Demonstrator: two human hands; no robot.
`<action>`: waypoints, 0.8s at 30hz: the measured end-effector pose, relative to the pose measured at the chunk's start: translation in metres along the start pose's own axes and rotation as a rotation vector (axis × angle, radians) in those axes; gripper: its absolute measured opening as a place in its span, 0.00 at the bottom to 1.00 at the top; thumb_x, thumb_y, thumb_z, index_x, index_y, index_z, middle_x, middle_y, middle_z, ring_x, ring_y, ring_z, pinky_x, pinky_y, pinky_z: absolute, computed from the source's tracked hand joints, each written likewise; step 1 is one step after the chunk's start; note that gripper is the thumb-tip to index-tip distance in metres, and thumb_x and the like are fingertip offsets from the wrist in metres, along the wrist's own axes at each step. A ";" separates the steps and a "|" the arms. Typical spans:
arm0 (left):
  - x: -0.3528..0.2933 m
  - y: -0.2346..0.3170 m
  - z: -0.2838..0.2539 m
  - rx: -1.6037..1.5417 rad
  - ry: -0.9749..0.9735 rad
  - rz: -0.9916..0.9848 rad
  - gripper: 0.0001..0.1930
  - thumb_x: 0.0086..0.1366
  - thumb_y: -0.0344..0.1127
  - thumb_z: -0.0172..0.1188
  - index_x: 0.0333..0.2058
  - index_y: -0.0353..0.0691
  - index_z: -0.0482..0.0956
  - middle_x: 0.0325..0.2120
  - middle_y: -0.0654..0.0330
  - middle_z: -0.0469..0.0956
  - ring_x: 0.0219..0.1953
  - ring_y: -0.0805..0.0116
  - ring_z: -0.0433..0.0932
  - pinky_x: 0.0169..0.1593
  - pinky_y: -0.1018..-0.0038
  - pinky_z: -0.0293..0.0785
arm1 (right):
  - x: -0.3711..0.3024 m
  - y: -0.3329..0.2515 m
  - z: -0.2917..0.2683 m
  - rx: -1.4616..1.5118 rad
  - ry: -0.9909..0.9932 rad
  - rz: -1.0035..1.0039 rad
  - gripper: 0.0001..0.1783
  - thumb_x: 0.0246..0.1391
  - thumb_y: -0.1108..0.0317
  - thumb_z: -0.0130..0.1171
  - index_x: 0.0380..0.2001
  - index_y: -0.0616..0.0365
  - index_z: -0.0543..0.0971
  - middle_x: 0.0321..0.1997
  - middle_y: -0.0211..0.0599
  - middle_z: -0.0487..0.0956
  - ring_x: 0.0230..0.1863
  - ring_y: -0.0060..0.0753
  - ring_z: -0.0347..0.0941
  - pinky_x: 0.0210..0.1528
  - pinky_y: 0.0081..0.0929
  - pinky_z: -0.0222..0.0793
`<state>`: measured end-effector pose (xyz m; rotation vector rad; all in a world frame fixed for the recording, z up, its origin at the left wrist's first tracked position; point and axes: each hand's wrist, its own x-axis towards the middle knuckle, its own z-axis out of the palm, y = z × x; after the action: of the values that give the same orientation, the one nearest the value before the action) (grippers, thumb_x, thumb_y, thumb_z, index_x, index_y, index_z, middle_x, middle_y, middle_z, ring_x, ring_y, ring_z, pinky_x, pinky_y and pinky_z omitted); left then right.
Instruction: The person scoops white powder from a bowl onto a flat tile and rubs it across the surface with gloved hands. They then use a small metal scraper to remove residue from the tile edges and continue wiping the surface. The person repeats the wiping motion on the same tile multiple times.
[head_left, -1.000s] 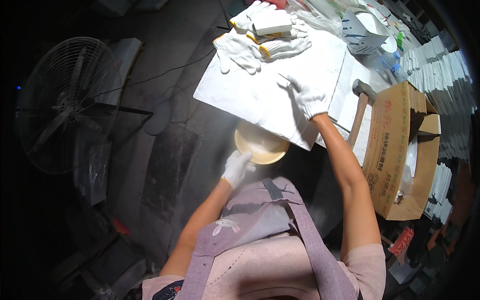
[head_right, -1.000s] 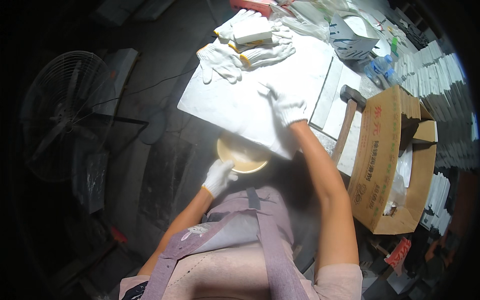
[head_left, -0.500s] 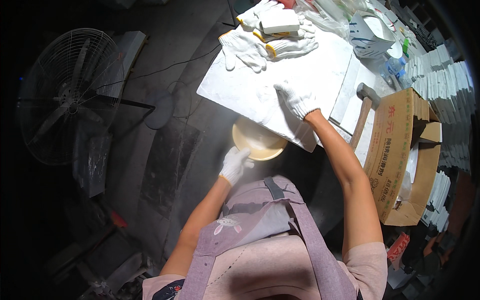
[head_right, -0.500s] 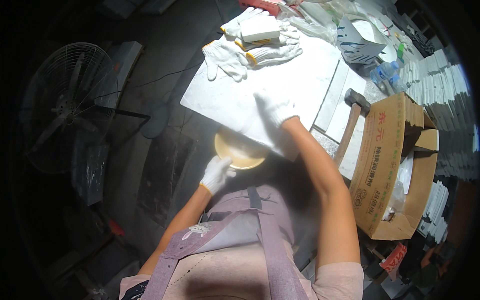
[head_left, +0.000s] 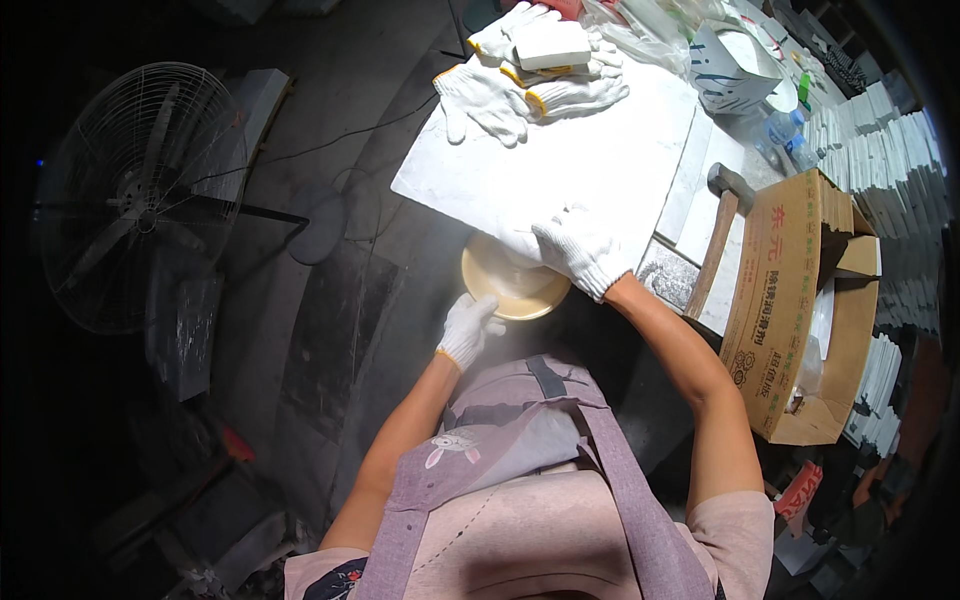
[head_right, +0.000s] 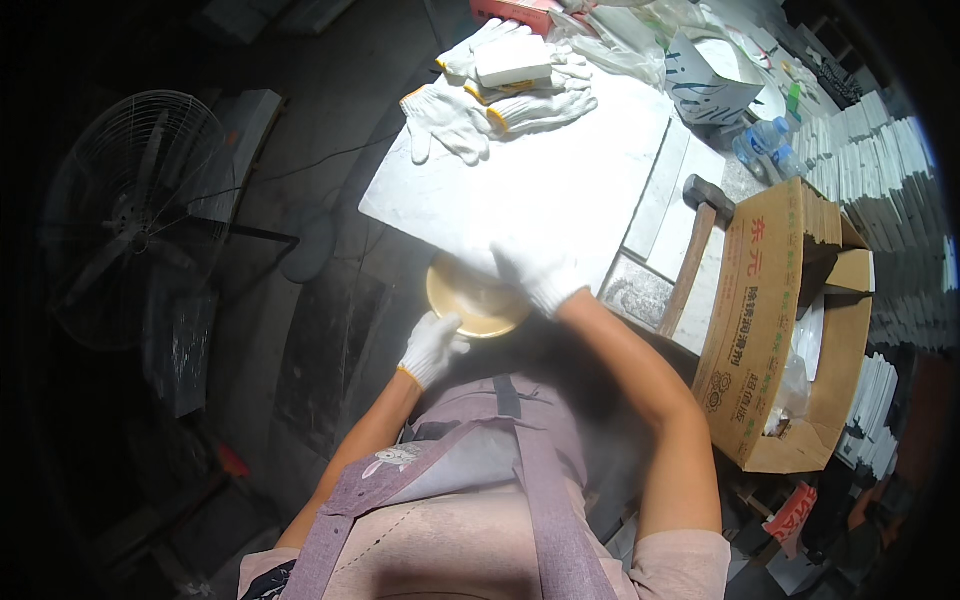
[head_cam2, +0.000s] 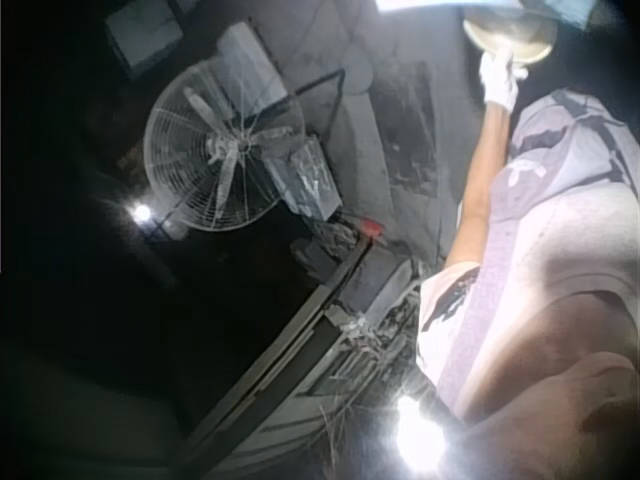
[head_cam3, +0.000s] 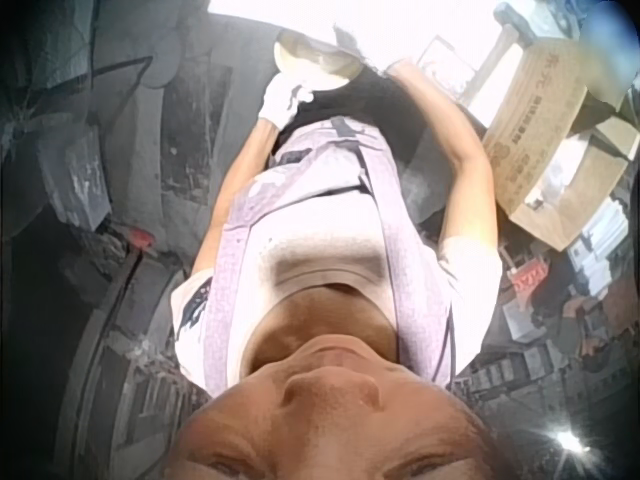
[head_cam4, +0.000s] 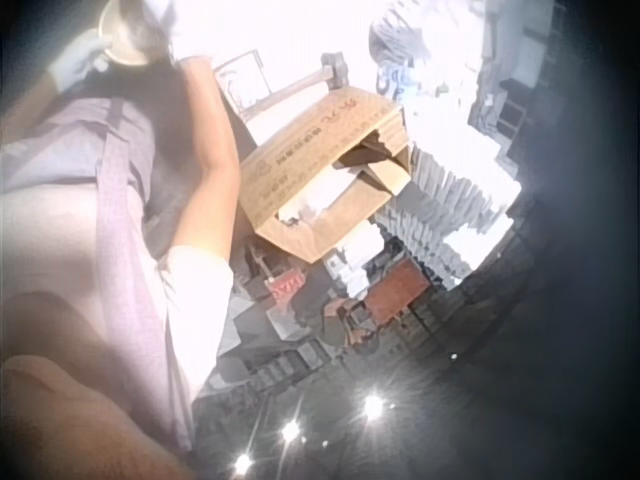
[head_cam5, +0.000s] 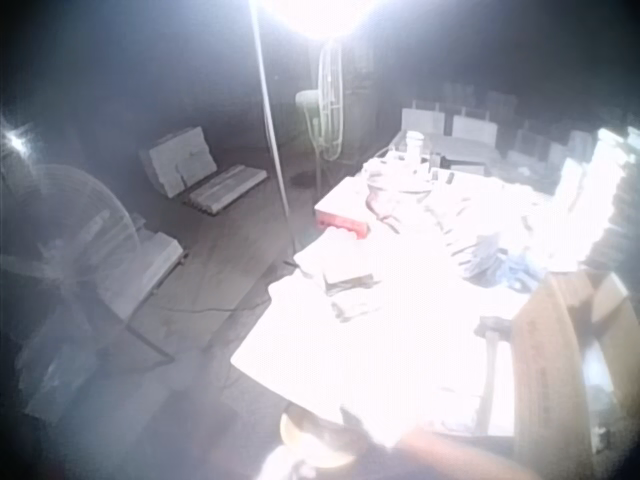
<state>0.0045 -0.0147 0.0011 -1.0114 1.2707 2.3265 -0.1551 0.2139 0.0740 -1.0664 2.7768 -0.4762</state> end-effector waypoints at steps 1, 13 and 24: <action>0.000 0.000 0.000 0.004 0.003 0.002 0.11 0.68 0.29 0.66 0.44 0.33 0.74 0.36 0.56 0.80 0.30 0.64 0.84 0.23 0.70 0.83 | -0.003 -0.003 0.001 0.047 0.081 -0.030 0.17 0.70 0.64 0.49 0.57 0.46 0.80 0.49 0.44 0.84 0.44 0.47 0.83 0.47 0.44 0.79; -0.002 -0.001 -0.001 0.080 0.038 -0.006 0.10 0.69 0.32 0.65 0.44 0.31 0.77 0.36 0.55 0.81 0.26 0.67 0.81 0.25 0.72 0.82 | 0.033 -0.001 -0.041 0.810 -0.170 0.313 0.23 0.73 0.62 0.49 0.68 0.52 0.72 0.69 0.42 0.70 0.66 0.39 0.67 0.68 0.37 0.64; -0.006 0.002 0.004 0.127 0.038 -0.047 0.16 0.69 0.29 0.61 0.53 0.29 0.75 0.43 0.54 0.80 0.34 0.68 0.82 0.28 0.74 0.83 | 0.107 0.015 -0.044 -0.019 -0.041 0.195 0.16 0.65 0.69 0.54 0.53 0.51 0.83 0.49 0.48 0.83 0.50 0.52 0.80 0.54 0.43 0.76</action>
<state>0.0062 -0.0126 0.0081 -1.0364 1.3741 2.1716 -0.2545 0.1633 0.1098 -0.7887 2.8155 -0.3992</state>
